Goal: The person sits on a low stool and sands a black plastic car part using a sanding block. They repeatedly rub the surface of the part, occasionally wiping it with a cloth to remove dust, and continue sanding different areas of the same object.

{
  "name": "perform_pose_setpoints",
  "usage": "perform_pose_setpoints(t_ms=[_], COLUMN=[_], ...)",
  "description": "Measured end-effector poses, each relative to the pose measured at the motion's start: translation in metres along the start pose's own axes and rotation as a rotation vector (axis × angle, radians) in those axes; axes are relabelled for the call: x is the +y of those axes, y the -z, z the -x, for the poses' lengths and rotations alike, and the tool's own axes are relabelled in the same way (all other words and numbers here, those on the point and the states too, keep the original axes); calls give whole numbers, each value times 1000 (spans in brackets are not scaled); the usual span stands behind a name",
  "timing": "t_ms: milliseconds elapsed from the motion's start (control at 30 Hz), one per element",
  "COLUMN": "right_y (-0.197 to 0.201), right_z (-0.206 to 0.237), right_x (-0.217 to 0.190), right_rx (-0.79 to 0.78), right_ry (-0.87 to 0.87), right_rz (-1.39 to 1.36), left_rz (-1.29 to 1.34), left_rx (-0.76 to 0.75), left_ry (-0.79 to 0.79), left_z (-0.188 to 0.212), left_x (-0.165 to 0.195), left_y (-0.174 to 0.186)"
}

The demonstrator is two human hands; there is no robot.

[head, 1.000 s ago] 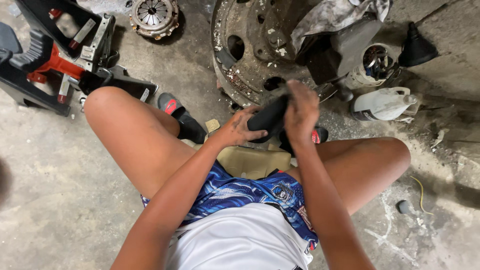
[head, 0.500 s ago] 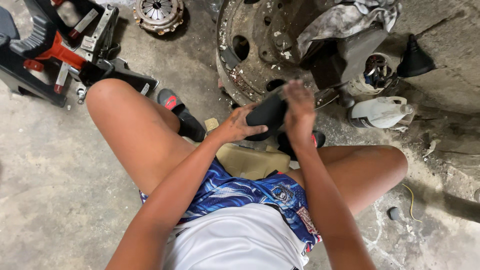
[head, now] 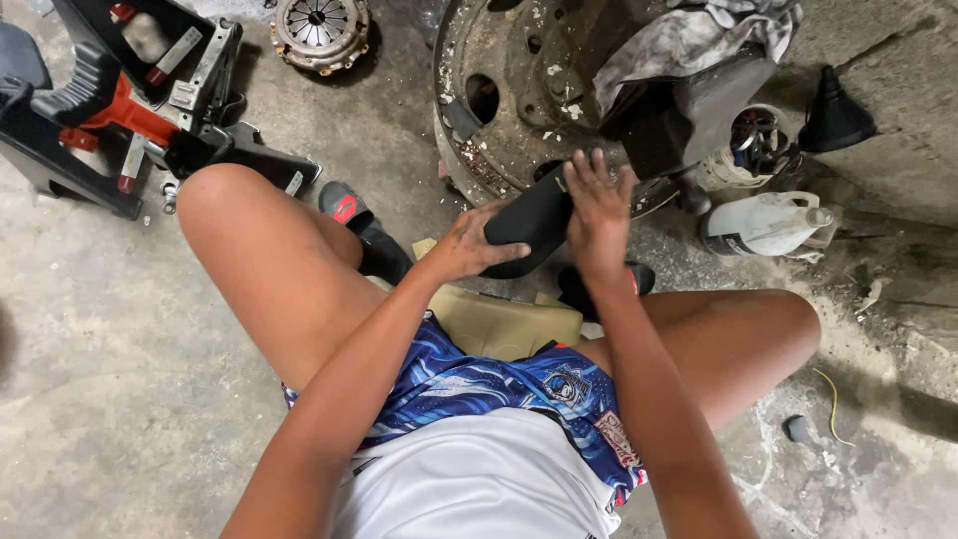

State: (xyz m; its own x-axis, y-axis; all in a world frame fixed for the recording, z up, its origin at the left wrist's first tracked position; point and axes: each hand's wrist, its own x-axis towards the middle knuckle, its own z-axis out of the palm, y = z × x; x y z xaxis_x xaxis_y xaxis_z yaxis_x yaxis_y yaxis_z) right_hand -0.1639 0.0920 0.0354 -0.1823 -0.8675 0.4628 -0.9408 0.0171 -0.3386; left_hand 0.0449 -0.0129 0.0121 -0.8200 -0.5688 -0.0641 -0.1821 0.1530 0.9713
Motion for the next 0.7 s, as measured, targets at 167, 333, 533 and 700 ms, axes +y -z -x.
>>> perform_pose_setpoints(t_ms=[167,333,533,700], right_y=[-12,-11,-8,-21], right_z=[25,12,0,24], right_x=[-39,-14,9,-24], right_rx=[-138,-148,33,-220], right_ry=[192,302,3,325], right_rz=[-195,-34,-16,-120], left_rz=[-505,-72,-41,-38], left_rx=[182,50,-11,60], left_ry=[-435,-70,-7,-198], left_z=[0,1,1,0], left_x=[-28,-16,0,-26], left_y=[-4,2,4,-3])
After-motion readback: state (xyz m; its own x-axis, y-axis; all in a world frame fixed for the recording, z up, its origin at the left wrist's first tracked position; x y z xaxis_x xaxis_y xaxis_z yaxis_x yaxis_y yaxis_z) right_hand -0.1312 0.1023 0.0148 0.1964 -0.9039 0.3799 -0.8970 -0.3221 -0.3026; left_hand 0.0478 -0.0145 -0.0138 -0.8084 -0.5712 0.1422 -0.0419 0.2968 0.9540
